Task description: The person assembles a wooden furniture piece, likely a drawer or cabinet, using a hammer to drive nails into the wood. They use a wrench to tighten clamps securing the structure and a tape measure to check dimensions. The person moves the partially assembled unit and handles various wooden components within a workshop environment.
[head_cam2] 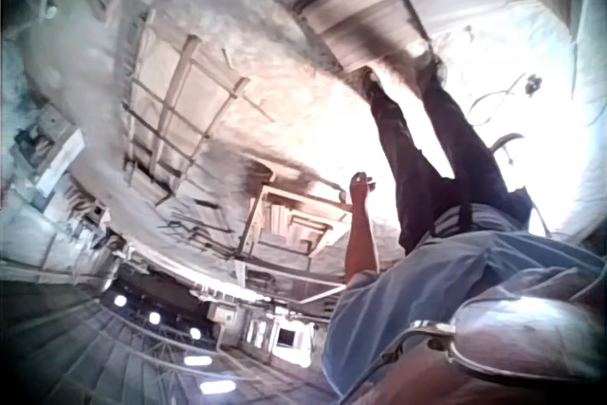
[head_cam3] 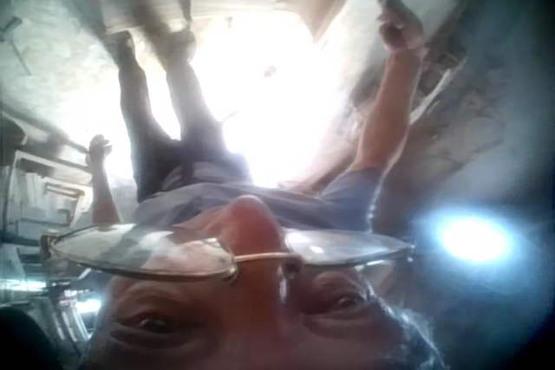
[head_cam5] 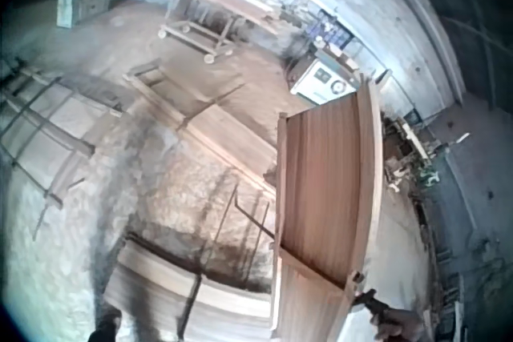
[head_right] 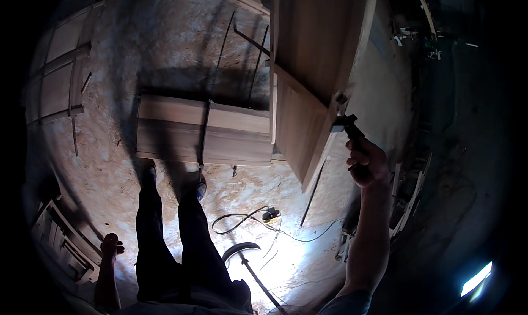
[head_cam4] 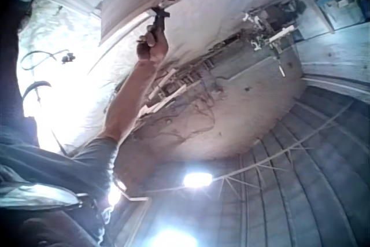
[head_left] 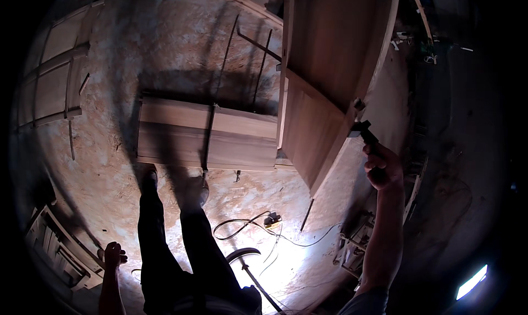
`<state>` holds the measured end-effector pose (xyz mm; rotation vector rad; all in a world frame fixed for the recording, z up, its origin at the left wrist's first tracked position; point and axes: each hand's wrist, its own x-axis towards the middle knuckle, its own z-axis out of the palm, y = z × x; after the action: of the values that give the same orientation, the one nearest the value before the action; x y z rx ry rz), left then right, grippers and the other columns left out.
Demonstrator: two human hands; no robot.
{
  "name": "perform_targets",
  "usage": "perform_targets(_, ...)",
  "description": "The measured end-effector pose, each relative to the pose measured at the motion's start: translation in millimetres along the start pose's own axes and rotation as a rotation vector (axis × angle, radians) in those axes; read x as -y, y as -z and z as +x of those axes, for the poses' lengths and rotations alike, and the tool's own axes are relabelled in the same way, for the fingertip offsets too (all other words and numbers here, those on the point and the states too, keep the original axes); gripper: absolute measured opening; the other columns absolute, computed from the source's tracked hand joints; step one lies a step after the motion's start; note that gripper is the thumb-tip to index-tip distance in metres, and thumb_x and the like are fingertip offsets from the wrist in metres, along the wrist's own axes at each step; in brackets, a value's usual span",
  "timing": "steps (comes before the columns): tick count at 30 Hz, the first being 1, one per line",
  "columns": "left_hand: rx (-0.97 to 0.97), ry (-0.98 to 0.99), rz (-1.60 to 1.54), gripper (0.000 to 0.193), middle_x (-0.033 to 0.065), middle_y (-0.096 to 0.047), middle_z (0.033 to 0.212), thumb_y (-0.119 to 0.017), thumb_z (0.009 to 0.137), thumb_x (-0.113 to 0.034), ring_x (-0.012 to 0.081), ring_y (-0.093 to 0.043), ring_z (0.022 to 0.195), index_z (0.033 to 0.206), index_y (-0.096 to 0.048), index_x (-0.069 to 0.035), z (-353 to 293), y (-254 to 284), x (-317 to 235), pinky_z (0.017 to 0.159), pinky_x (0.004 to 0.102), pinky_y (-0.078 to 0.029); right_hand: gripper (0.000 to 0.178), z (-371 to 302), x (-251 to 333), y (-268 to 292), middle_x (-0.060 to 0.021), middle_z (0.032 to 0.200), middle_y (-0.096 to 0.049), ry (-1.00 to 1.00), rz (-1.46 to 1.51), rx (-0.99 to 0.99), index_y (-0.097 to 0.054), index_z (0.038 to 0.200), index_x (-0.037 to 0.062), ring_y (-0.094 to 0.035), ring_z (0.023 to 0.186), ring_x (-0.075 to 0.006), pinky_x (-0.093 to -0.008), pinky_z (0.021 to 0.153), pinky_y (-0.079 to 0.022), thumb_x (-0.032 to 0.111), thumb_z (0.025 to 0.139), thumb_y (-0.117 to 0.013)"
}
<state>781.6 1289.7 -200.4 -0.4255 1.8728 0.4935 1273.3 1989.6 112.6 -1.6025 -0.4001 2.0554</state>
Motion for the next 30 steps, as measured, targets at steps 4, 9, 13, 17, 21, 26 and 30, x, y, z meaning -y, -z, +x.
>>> perform_targets(4,0.045,-0.018,-0.011,0.043,0.0125,-0.062,0.075,-0.057,0.09,-0.026,0.0198,-0.058,0.046,0.126,-0.046,-0.005,-19,-16,-47,0.042,0.0328,-0.05,0.026,-8,-33,0,-0.0065,0.082,-0.059,0.129,-0.23,-0.109,-0.051,0.116,-0.0001,-0.042,0.043,-0.0053,-0.0259,0.048,-0.046,0.014,0.098,-0.041)
perform_targets(9,0.152,-0.285,-0.07,0.043,0.0087,-0.06,0.082,-0.057,0.091,-0.016,0.0151,-0.058,0.063,0.13,-0.045,-0.005,-47,-73,-170,0.053,0.0287,-0.05,0.034,-8,-91,7,-0.007,0.081,-0.059,0.241,-0.416,-0.219,-0.047,0.126,0.0019,-0.045,0.041,-0.0066,-0.0283,0.042,-0.05,0.009,0.093,-0.048)
perform_targets(13,0.396,-0.751,-0.007,0.054,0.0102,-0.062,0.105,-0.055,0.094,-0.029,0.0183,-0.063,0.087,0.139,-0.038,-0.004,-125,-143,-295,0.074,0.031,-0.052,0.024,-1,-159,23,-0.0061,0.077,-0.057,0.258,-0.431,-0.361,-0.052,0.113,0.0031,-0.042,0.035,-0.0075,-0.0273,0.033,-0.045,0.005,0.089,-0.051)
perform_targets(17,0.786,-0.806,-0.191,0.065,0.0083,-0.05,0.132,-0.058,0.09,-0.039,0.0239,-0.047,0.122,0.142,-0.034,-0.009,-151,-210,-315,0.095,0.0417,-0.044,0.025,16,-255,66,-0.0054,0.078,-0.057,0.264,-0.534,-0.424,-0.053,0.119,0.0062,-0.042,0.04,-0.0058,-0.0248,0.035,-0.04,0.013,0.094,-0.051)
perform_targets(21,0.985,-0.425,-0.563,0.052,0.0052,-0.051,0.13,-0.058,0.092,-0.039,0.0222,-0.047,0.122,0.134,-0.043,-0.013,-121,-249,-262,0.098,0.0444,-0.044,0.037,45,-364,109,-0.0033,0.08,-0.058,0.287,-0.809,-0.382,-0.05,0.126,0.0065,-0.053,0.051,-0.0086,-0.0247,0.046,-0.047,0.007,0.089,-0.051)
perform_targets(26,0.473,-0.378,-0.557,0.043,0.0079,-0.052,0.128,-0.057,0.094,-0.03,0.0221,-0.052,0.117,0.13,-0.047,-0.01,-30,-257,-171,0.094,0.0392,-0.05,0.038,92,-484,141,-0.0058,0.08,-0.061,0.125,-0.69,-0.361,-0.051,0.127,0.0065,-0.057,0.059,-0.0116,-0.0272,0.055,-0.05,0.012,0.09,-0.049)
perform_targets(30,0.47,-0.19,-0.744,0.05,0.0137,-0.052,0.126,-0.06,0.092,-0.015,0.0238,-0.053,0.112,0.136,-0.039,-0.004,29,-266,-148,0.096,0.036,-0.045,0.039,129,-554,153,-0.011,0.082,-0.062,0.238,-0.792,-0.364,-0.049,0.128,0.006,-0.062,0.072,-0.0201,-0.035,0.064,-0.051,0.012,0.09,-0.047)
